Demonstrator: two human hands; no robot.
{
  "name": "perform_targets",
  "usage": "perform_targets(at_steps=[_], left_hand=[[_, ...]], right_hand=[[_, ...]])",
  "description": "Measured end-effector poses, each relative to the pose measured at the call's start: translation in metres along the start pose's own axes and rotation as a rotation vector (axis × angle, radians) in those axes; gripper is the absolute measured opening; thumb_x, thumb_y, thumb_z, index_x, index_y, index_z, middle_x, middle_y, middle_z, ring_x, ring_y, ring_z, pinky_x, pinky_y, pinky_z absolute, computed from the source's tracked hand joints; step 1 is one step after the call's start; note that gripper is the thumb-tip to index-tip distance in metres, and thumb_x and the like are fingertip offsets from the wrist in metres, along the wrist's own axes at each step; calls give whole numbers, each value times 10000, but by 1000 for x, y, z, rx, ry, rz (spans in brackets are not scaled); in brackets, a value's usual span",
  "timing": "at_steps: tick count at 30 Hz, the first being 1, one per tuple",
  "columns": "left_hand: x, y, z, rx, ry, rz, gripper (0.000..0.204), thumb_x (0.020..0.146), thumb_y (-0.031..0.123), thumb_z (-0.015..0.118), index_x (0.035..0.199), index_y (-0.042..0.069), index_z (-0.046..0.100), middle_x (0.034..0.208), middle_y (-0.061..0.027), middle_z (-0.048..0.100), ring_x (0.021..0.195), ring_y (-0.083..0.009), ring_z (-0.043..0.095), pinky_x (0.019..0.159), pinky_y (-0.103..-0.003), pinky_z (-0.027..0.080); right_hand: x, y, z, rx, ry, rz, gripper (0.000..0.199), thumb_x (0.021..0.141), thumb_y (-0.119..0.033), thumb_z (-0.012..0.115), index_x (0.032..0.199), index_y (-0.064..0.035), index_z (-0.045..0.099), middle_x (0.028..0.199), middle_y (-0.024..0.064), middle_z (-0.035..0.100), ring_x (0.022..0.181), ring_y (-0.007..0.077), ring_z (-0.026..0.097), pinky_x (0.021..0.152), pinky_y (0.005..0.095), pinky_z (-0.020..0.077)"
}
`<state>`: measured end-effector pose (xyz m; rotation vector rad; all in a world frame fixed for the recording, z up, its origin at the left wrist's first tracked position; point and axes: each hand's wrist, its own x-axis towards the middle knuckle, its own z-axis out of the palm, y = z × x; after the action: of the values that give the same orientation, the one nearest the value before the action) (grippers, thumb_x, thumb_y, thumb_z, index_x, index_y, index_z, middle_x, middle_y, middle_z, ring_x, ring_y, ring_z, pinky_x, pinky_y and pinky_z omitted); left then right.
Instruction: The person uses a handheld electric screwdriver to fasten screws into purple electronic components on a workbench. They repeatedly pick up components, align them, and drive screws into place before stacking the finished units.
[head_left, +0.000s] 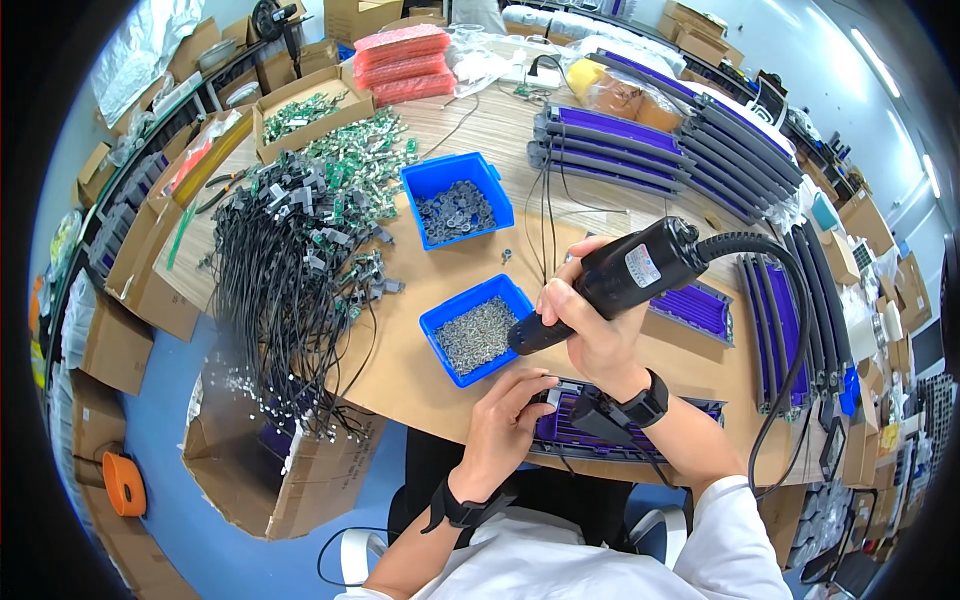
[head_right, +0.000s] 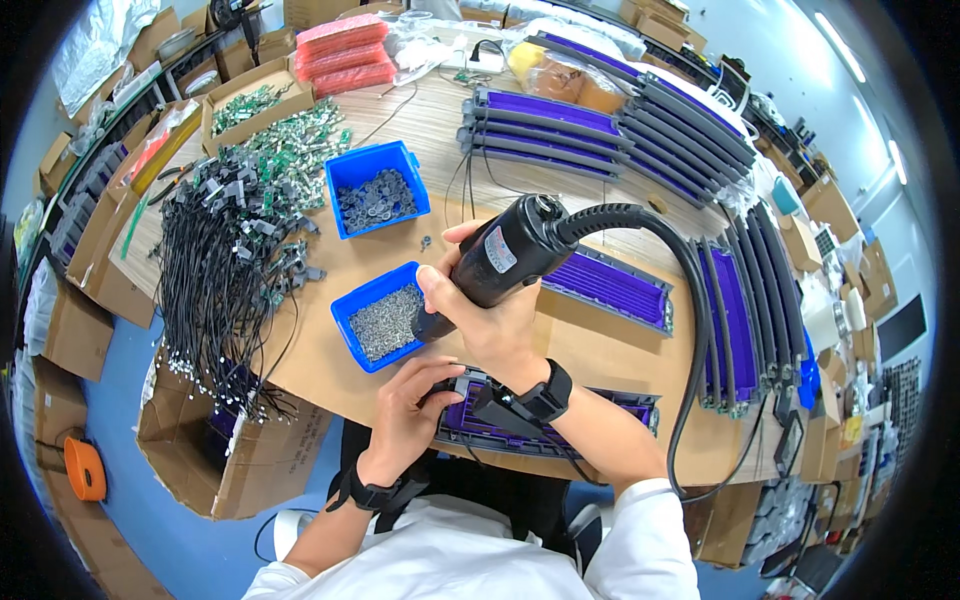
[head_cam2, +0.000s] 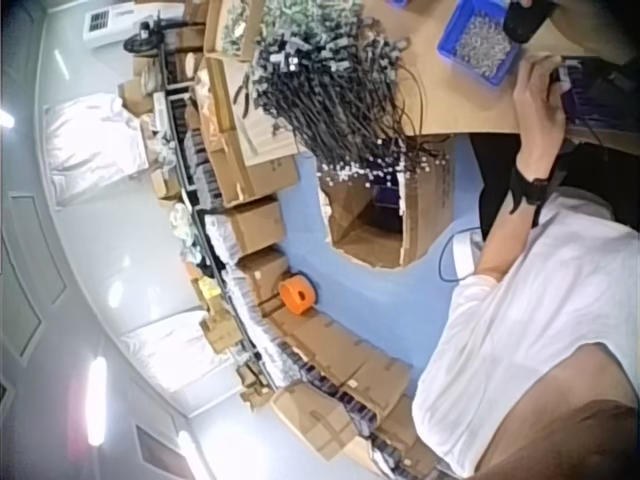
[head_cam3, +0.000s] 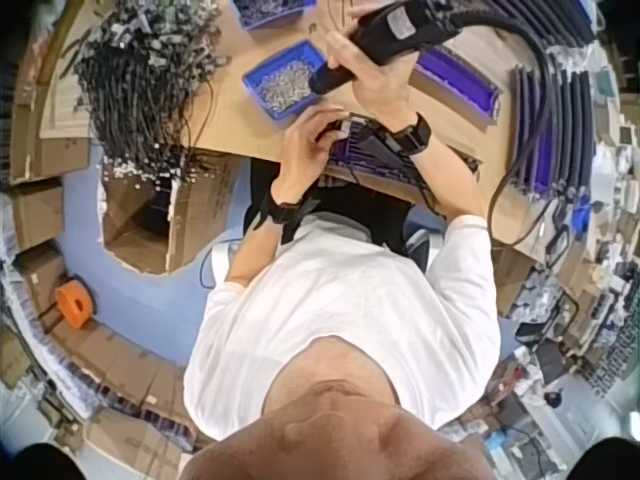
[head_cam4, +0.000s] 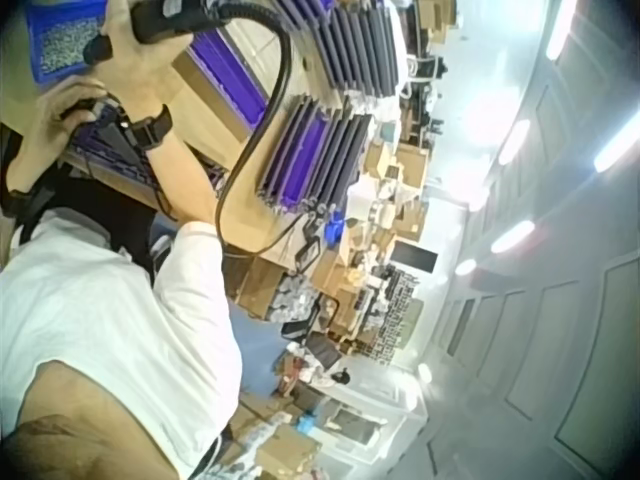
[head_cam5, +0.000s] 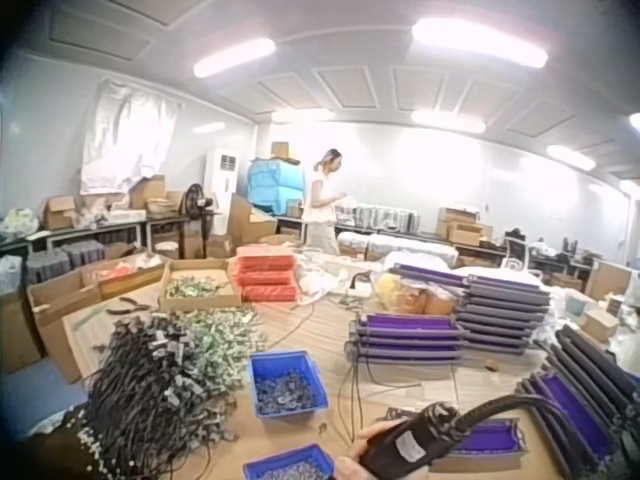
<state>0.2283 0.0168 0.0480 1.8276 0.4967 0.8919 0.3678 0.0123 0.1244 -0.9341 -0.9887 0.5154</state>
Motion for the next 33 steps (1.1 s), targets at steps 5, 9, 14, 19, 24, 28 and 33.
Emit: perform_targets(at_steps=[5,9,14,19,24,28,33], left_hand=[[0,3,-1,9,5,-16,310,717,-60,701,1015,20,666,1023,-117,648,915,-295,632,785,-341,502],[0,1,0,18,-4,-4,313,713,-67,703,1011,10,650,1019,-122,639,916,-292,627,783,-336,504],[0,0,1,36,22,17,410,695,-106,709,1074,5,597,1110,-111,541,950,-237,616,775,-303,514],[-4,-8,6,-36,51,-47,565,683,-161,704,1189,5,518,1232,-94,385,973,-180,609,838,-276,537],[-1,0,4,-45,38,-92,636,686,-170,698,1260,-20,468,1330,-106,343,985,-178,607,878,-287,542],[0,-5,3,-59,5,-80,683,685,-175,696,1301,-30,439,1418,-118,298,992,-177,604,881,-287,544],[1,-8,3,-73,-13,-52,716,699,-154,689,1340,-11,403,1444,-165,286,981,-239,625,853,-315,543]], right_hand=[[0,1,2,2,26,9,345,810,56,563,1121,-28,437,698,82,531,589,160,562,613,341,488],[1,-3,1,93,82,-30,350,799,47,624,1104,-8,461,707,74,567,597,131,578,584,285,483],[6,-12,-6,159,107,-81,348,785,54,645,1081,-1,470,710,75,584,602,126,591,563,263,481],[6,-14,-7,44,133,-111,346,799,39,614,1103,-6,454,696,75,562,575,138,566,569,288,485],[8,-17,-6,148,153,-131,344,794,55,632,1091,-4,469,702,82,574,560,133,568,548,273,484],[7,-18,-6,196,145,-130,345,797,59,625,1098,-7,469,707,85,572,569,139,570,551,281,485],[5,-22,-3,220,132,-114,347,801,61,621,1105,-9,468,714,84,569,579,140,571,553,285,484]])
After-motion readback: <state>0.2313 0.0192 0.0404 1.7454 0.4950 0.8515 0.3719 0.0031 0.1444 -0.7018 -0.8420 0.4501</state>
